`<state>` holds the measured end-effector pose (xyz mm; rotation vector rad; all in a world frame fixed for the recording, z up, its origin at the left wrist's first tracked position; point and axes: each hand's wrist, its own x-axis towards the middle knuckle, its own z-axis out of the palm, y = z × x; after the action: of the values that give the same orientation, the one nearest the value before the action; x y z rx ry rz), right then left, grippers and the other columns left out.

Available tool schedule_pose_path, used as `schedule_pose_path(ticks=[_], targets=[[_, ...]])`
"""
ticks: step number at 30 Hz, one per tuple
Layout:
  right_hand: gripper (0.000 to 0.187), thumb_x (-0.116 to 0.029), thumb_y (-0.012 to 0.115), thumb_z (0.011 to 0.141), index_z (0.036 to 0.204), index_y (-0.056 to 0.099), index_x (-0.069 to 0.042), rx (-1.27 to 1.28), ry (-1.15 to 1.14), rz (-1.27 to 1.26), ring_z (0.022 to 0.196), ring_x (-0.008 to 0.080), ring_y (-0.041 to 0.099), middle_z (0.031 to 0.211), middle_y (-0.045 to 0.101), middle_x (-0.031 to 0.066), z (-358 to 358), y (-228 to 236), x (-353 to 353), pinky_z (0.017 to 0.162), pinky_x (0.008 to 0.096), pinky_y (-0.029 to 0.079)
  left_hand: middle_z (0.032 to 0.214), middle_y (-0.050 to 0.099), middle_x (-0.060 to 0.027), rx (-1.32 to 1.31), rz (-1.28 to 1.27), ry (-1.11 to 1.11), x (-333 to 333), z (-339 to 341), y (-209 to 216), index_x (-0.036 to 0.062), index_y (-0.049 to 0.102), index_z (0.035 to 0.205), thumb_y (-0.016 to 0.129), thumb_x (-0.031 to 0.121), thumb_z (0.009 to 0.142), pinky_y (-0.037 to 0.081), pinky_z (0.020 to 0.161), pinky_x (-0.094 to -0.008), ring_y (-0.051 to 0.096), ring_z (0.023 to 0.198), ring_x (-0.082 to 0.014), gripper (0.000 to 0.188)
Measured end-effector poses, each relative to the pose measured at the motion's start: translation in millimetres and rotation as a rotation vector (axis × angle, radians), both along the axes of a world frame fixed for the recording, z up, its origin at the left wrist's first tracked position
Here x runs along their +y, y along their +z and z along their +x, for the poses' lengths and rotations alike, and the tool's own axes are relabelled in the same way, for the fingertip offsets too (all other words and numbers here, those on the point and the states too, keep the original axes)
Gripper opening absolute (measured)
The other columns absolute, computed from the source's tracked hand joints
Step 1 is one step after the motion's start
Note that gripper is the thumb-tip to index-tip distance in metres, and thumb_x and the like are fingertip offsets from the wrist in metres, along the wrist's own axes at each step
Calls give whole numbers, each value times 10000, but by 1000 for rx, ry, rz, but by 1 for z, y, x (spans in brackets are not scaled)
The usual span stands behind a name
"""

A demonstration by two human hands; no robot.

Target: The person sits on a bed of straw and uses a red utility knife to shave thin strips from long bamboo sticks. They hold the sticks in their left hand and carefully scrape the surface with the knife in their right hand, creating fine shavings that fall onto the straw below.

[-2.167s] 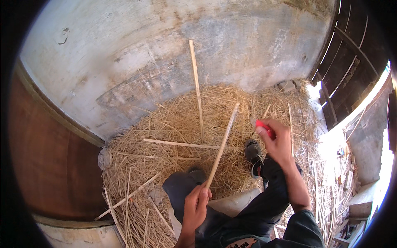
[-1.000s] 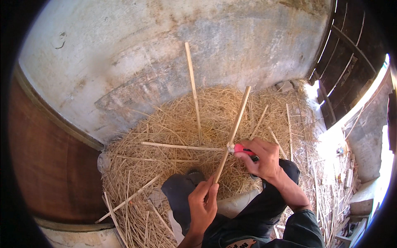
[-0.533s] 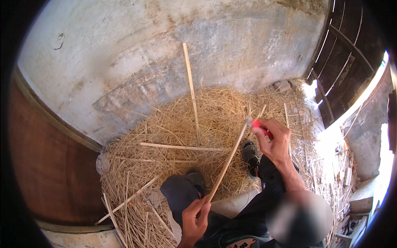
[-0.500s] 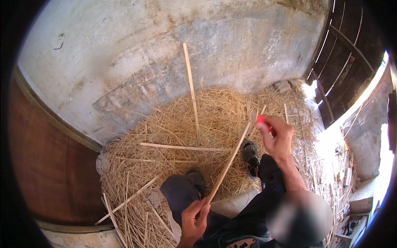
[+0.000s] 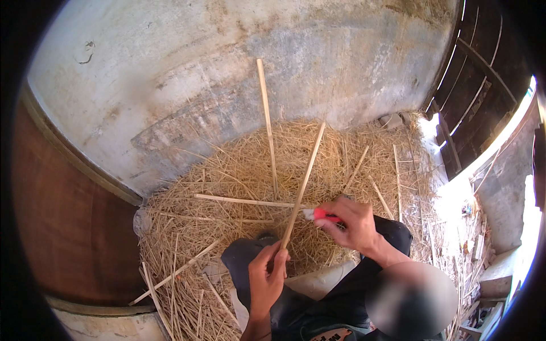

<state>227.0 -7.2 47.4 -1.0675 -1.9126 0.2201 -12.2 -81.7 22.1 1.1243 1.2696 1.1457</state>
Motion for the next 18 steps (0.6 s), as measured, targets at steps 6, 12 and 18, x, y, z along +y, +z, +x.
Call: schedule_pose_path(ticks=[6, 12, 18], targets=[[293, -317, 884, 909, 1116, 803, -126, -113, 49, 17, 619, 222, 703, 805, 689, 22, -12, -4, -7, 517, 364, 543, 889, 652, -9, -5, 59, 13, 14, 17, 2, -44, 744, 1297, 699, 99, 1078, 400, 609, -226, 510, 736, -31, 265], [295, -318, 882, 902, 1113, 804, -127, -131, 37, 29, 608, 219, 693, 792, 679, 15, -14, -4, -9, 498, 366, 531, 855, 633, -7, 90, 137, 35, 16, 24, 7, -43, 752, 1288, 719, 93, 1061, 361, 582, -244, 491, 703, -39, 267], [263, -282, 880, 904, 1109, 814, -132, -120, 2, 23, 614, 219, 706, 806, 711, 28, -12, -4, -8, 521, 364, 547, 786, 602, -24, 213, 264, 54, 19, 27, 6, -32, 764, 1283, 732, 120, 1056, 352, 549, -275, 471, 636, -61, 276]])
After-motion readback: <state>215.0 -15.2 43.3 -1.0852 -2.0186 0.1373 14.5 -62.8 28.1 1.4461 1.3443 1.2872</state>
